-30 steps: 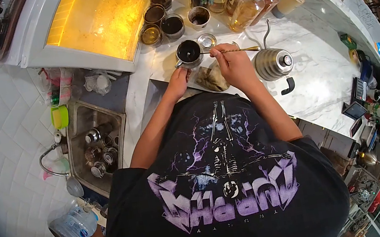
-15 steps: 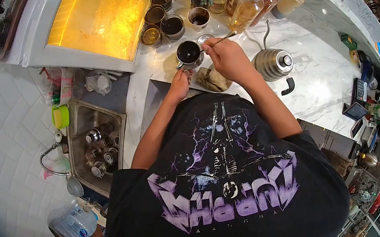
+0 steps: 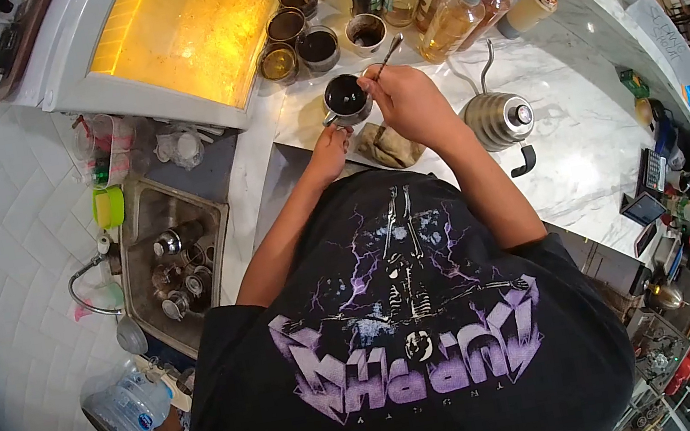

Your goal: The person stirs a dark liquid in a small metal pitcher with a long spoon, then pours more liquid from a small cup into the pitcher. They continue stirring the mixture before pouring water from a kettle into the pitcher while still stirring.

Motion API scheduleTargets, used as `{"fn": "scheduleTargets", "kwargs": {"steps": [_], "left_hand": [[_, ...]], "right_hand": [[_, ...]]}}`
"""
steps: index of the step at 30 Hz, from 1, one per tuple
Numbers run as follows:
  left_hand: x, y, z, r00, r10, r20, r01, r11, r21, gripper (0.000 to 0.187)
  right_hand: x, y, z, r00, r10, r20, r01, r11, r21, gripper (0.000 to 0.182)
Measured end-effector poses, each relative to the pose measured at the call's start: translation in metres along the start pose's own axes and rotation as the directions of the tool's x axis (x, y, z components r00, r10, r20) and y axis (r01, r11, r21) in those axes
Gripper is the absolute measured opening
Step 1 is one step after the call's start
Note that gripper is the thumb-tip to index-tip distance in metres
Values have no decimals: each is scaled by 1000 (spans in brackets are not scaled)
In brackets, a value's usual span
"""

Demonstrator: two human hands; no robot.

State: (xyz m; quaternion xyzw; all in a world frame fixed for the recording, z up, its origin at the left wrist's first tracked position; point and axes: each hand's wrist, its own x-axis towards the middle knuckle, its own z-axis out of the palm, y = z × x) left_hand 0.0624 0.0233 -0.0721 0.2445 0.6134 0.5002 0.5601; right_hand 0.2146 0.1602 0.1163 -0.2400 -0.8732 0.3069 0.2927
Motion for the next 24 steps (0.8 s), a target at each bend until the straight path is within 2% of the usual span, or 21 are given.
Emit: {"fn": "scheduleTargets", "kwargs": {"steps": [6,11,18,24], "left_hand": [[6,-7,-8,999,3,33,-5,999,52,27],[-3,6,1,1000,24,6,-24,999,28,27],[-2,4,-1,999,28,23,-28,999,24,28],[0,1,-3,999,44,2,-44,998,36,28]], "right_hand": [[3,2,3,999,14,-48,-12,999,40,23],[2,-4,1,999,25,33,-25,1000,7,23],[11,-1,5,1000,-23,-10,23,999,-46,22],[8,-7,0,999,4,44,-3,1000,-13,22]]}}
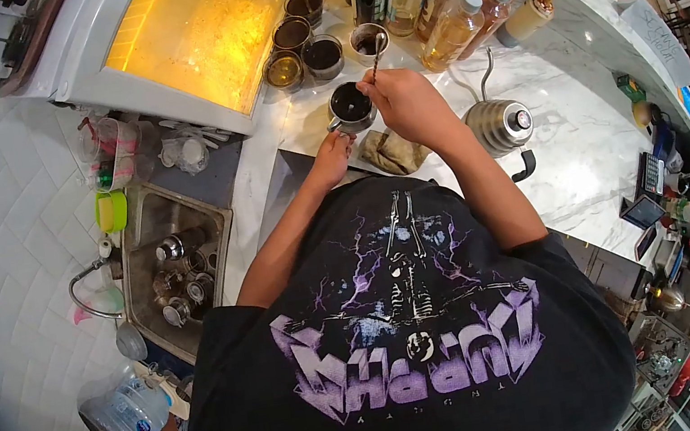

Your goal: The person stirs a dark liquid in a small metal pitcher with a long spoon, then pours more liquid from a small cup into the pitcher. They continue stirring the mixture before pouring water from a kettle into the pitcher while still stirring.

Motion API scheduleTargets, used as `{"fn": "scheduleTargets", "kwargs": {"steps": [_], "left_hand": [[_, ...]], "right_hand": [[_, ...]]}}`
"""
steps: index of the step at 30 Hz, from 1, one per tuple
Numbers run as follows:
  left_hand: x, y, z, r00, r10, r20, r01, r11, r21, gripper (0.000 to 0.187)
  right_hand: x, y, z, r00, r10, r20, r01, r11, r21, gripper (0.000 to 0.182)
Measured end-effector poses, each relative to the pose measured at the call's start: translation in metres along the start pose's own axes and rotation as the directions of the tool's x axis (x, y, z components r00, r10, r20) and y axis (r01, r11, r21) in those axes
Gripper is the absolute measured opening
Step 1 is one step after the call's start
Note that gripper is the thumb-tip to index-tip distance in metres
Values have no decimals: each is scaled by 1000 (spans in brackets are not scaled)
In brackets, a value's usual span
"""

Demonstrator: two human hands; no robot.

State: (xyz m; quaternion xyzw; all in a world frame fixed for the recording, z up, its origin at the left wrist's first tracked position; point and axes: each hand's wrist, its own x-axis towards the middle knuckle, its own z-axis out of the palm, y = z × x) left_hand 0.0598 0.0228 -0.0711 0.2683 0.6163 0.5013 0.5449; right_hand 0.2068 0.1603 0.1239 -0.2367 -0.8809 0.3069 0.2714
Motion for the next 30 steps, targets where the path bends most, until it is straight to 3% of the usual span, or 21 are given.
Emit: {"fn": "scheduleTargets", "kwargs": {"steps": [9,15,21,23,25,27,30], "left_hand": [[0,5,-2,999,-39,30,40,999,-30,28],[7,-1,-6,999,-46,29,46,999,6,30],[6,2,-6,998,-63,10,63,998,6,31],[9,-1,-9,999,-42,21,41,999,22,32],[8,3,-11,999,-23,29,22,999,37,34],[5,11,-14,1000,21,11,-23,984,174,36],[-10,51,-3,995,41,-89,-34,996,81,35]], "right_hand": [[5,0,4,1000,4,-22,-4,1000,-12,22],[-1,15,1,997,41,66,-32,992,-125,18],[2,9,-1,986,98,136,-85,992,-98,20],[0,1,-4,995,49,82,-52,998,35,21],[-3,-7,-9,991,74,108,-79,996,45,21],[-5,-6,-10,986,100,136,-108,993,54,21],[-8,7,-10,979,55,199,-73,994,87,20]]}}
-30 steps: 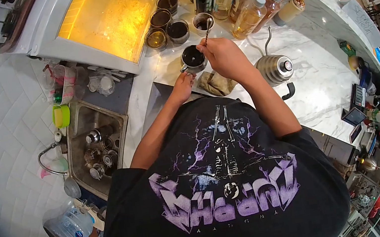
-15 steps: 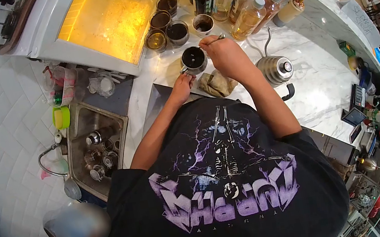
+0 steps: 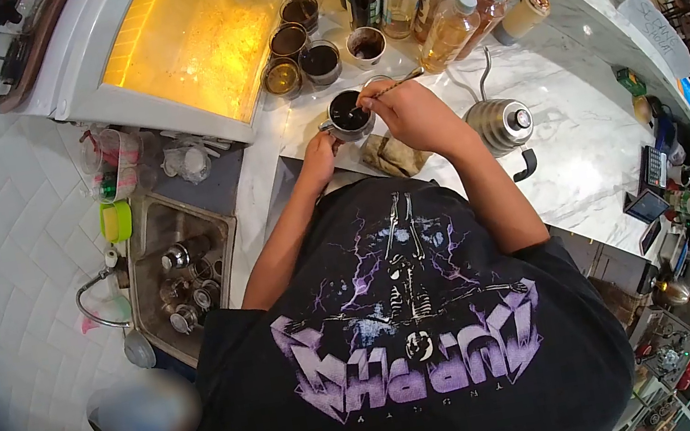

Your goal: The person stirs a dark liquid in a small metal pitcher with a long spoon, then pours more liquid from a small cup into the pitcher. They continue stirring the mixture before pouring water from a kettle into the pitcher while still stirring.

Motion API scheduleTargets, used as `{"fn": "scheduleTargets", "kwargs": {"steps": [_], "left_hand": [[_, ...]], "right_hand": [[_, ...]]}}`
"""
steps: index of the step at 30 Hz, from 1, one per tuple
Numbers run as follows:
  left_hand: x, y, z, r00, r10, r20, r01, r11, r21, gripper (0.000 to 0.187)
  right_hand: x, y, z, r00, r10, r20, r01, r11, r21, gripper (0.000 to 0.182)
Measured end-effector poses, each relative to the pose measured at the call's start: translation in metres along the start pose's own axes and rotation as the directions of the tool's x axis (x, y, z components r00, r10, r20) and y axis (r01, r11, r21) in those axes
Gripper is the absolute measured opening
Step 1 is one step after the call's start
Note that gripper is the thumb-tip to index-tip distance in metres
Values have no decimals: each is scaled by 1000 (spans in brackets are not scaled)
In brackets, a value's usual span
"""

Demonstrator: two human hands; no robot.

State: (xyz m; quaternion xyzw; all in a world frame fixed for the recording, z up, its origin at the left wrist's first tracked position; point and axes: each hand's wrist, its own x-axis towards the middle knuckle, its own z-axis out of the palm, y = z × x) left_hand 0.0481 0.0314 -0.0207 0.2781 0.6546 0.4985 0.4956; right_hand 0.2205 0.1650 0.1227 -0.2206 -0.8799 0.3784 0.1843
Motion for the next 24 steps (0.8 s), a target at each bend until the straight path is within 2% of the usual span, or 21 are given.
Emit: {"fn": "scheduleTargets", "kwargs": {"steps": [5,10,12,15,18,21,23,24], "left_hand": [[12,-5,-13,1000,18,19,-19,998,54,35],[38,-39,-30,999,25,32,-27,997,70,38],[41,-44,-30,999,33,-28,-34,999,-36,40],[52,-57,-37,1000,-1,-12,0,998,-64,41],[58,-65,-45,999,18,34,-17,1000,-19,40],[61,-60,-44,1000,-2,32,3,1000,-29,36],[64,-56,-49,998,17,61,-15,1000,-21,34],[64,-54,-50,996,33,89,-31,999,-18,33]], "right_hand": [[0,5,4,998,41,-57,-38,998,53,23],[2,-4,3,998,36,-57,-35,999,27,21],[2,-8,2,998,34,-47,-33,999,26,21],[1,-4,-1,993,117,15,-117,992,44,21],[2,9,-2,996,92,-16,-91,995,39,20],[5,10,-1,987,153,-52,-152,988,28,20],[5,4,8,990,39,-136,-34,999,35,20],[5,0,9,990,44,-136,-39,999,37,20]]}}
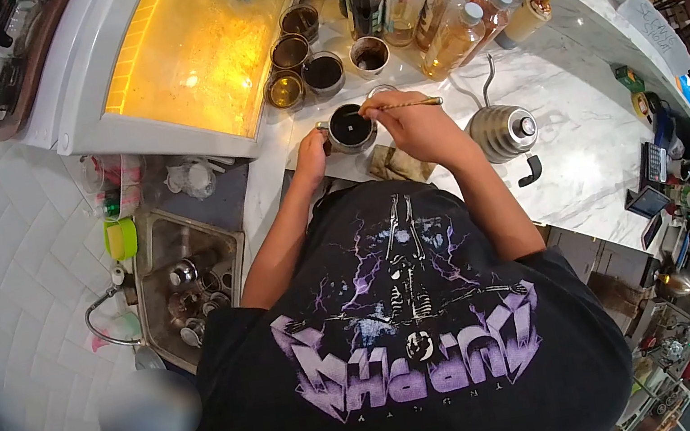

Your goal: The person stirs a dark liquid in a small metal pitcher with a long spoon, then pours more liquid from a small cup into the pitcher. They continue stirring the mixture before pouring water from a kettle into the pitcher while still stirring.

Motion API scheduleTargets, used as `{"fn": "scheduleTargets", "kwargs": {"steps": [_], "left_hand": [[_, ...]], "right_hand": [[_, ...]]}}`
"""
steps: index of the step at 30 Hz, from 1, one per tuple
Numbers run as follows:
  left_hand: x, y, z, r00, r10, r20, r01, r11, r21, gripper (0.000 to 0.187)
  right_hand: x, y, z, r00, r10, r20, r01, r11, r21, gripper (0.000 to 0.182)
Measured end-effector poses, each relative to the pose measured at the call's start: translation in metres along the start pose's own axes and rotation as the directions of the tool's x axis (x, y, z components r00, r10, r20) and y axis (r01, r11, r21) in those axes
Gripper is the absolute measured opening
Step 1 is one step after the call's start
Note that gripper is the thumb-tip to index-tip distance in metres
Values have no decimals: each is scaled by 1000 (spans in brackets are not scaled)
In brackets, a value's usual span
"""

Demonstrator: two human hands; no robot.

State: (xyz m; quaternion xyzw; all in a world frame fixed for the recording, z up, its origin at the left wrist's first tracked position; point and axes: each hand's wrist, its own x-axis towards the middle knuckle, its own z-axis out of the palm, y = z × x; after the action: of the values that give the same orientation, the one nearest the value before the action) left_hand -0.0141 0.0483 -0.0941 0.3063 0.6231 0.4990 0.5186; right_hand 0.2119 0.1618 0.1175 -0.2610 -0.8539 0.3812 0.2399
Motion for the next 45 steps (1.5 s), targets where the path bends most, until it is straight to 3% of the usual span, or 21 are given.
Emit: {"fn": "scheduleTargets", "kwargs": {"steps": [6,9,16,21,28,30,31,32,33,38,41,45], "left_hand": [[2,15,2,999,39,16,-38,996,-82,32],[2,21,2,999,-7,32,9,998,-64,34],[16,-13,-12,991,16,134,-6,997,-80,38],[16,-4,-15,986,5,166,-17,997,75,43],[9,9,-12,977,5,213,-15,999,45,42],[4,24,-5,972,-40,233,82,981,-176,37],[6,21,-9,972,-36,231,79,981,-179,37],[10,16,-13,967,-41,250,60,996,-66,38],[13,15,-14,962,-49,269,37,998,47,39],[16,2,-7,971,-21,238,29,999,-33,39],[19,-6,-10,971,28,238,-20,999,-34,40],[21,-1,-10,963,53,263,-52,999,-9,41]], "right_hand": [[-9,-1,-2,993,110,40,-110,994,2,19],[-12,1,-2,991,115,-71,-119,991,-59,17],[-8,-18,4,990,140,7,-140,990,11,16],[-18,-13,3,975,190,-119,-205,971,-125,15],[-13,-21,11,986,147,-78,-158,974,-164,13],[-19,-12,10,983,143,-111,-159,976,-151,13],[-19,-10,8,971,208,-122,-221,970,-106,13],[-19,-9,8,953,272,-134,-281,958,-61,13],[-15,-12,12,961,222,-164,-237,968,-82,12],[-14,-32,17,978,193,-80,-200,976,-83,12],[-24,-18,12,956,256,-140,-264,963,-43,14],[-15,-26,25,966,220,-137,-234,967,-101,14]]}}
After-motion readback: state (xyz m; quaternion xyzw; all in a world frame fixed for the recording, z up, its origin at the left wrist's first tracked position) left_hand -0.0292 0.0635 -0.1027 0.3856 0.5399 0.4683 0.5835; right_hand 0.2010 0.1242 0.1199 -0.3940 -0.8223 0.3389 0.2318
